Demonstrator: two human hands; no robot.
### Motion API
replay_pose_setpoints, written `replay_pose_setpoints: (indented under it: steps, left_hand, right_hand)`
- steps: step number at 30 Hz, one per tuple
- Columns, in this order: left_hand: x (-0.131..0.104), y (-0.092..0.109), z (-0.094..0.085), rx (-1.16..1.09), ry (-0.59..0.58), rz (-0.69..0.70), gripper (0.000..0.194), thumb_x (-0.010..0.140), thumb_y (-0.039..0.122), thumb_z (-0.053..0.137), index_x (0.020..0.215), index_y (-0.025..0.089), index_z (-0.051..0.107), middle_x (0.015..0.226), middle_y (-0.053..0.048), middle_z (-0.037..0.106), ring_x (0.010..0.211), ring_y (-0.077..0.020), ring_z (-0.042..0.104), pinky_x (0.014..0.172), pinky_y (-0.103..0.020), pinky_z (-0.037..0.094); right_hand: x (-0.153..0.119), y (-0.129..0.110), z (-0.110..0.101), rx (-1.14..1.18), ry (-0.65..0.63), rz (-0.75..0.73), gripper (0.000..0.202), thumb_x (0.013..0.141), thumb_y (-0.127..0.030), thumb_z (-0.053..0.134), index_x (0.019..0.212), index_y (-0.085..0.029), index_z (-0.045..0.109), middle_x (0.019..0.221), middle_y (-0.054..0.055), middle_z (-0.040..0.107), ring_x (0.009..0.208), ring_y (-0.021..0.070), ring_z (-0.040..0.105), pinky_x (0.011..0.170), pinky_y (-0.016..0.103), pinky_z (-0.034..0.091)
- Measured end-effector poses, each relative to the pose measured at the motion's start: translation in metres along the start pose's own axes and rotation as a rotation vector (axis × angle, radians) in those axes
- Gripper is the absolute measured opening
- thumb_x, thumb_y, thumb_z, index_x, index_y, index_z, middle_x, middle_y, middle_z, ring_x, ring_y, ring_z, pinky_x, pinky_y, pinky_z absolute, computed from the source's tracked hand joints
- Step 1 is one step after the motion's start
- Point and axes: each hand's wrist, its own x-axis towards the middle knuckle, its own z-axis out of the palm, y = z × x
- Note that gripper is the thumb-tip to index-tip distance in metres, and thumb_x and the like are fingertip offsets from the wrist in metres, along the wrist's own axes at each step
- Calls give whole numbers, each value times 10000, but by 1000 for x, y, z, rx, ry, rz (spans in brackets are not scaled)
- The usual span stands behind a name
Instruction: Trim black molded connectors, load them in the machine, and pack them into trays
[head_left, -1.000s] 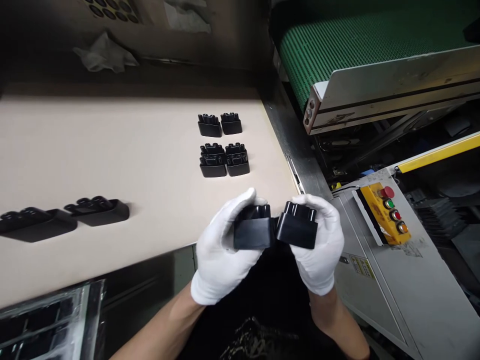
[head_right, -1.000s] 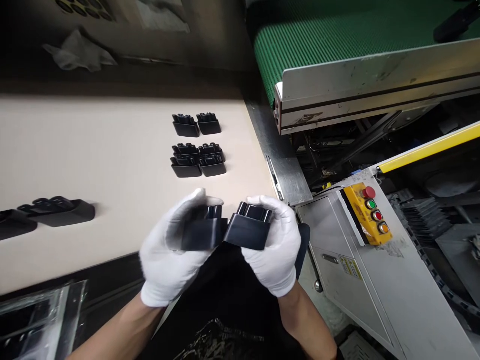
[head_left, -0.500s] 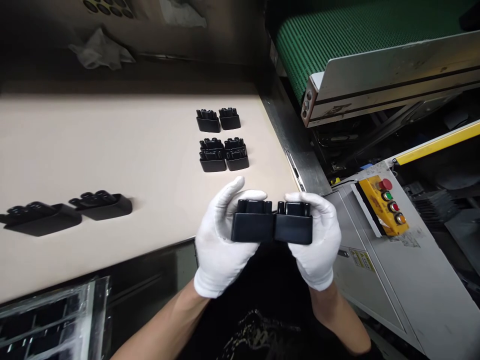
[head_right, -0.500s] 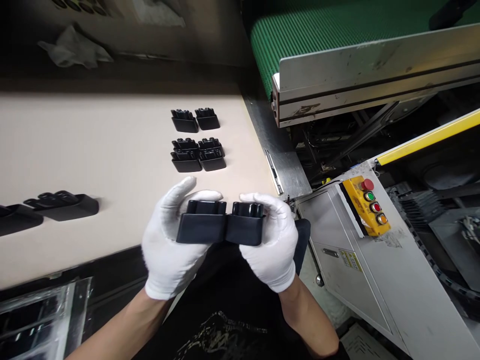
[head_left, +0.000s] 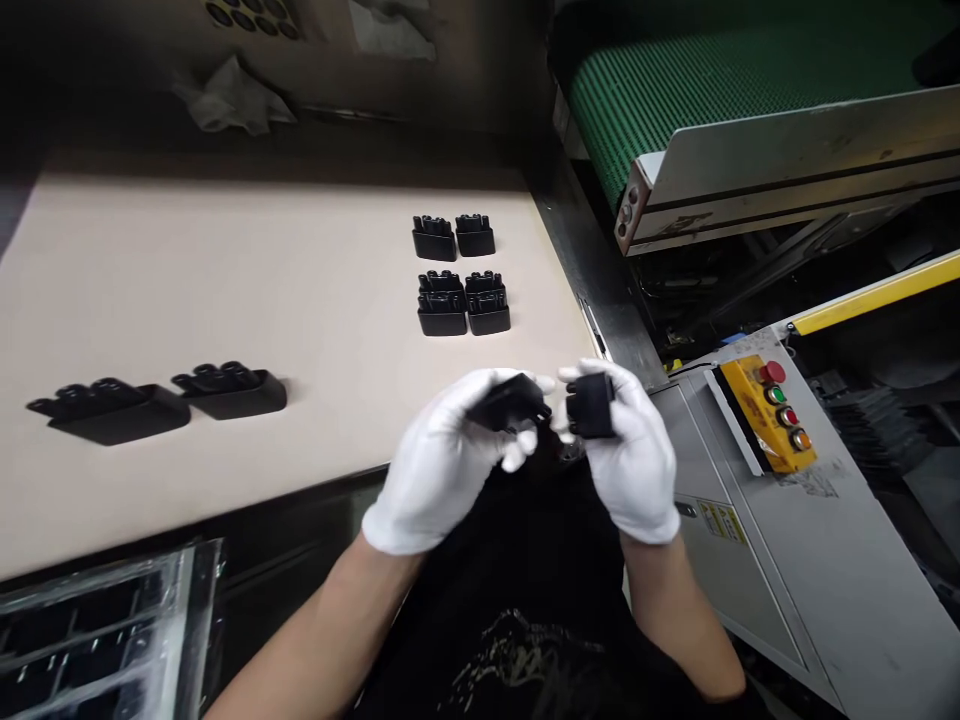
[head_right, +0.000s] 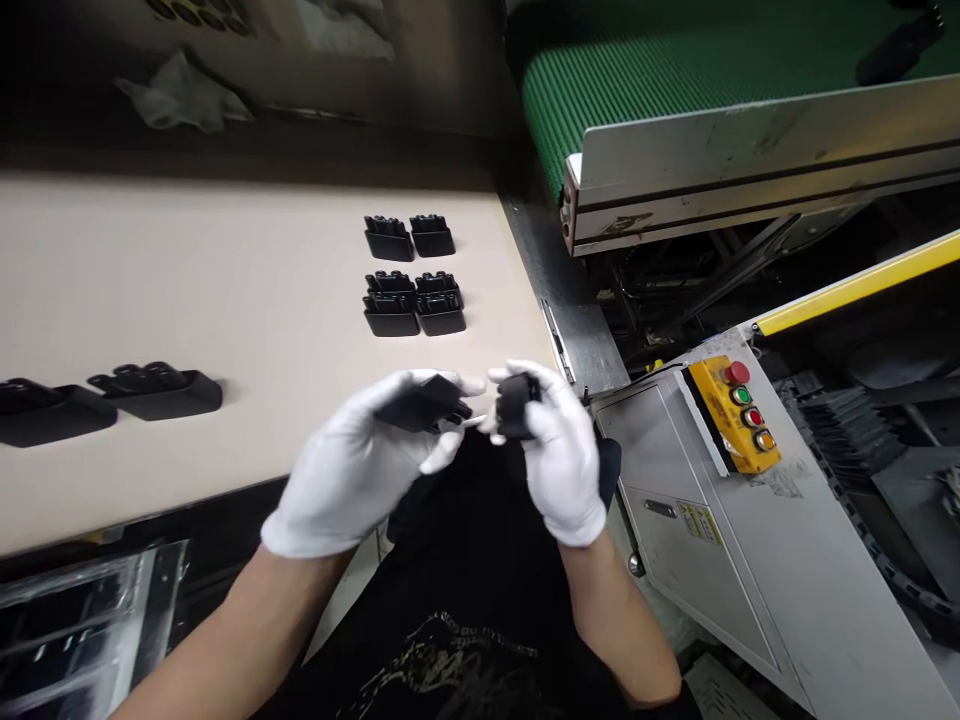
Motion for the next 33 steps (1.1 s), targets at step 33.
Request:
replay_pose_setpoints:
  steps: [33]
  left_hand:
    - [-19, 0, -43, 1075, -291, 805, 320, 917, 83, 648, 1184, 232, 743, 1024, -71, 777, 886, -216, 727, 791, -352, 572]
  right_hand:
    - [-25, -51, 29, -1082, -808, -144, 397, 897, -149, 654, 1263, -297, 698, 832, -20, 739, 731, 169, 673, 692, 336, 496]
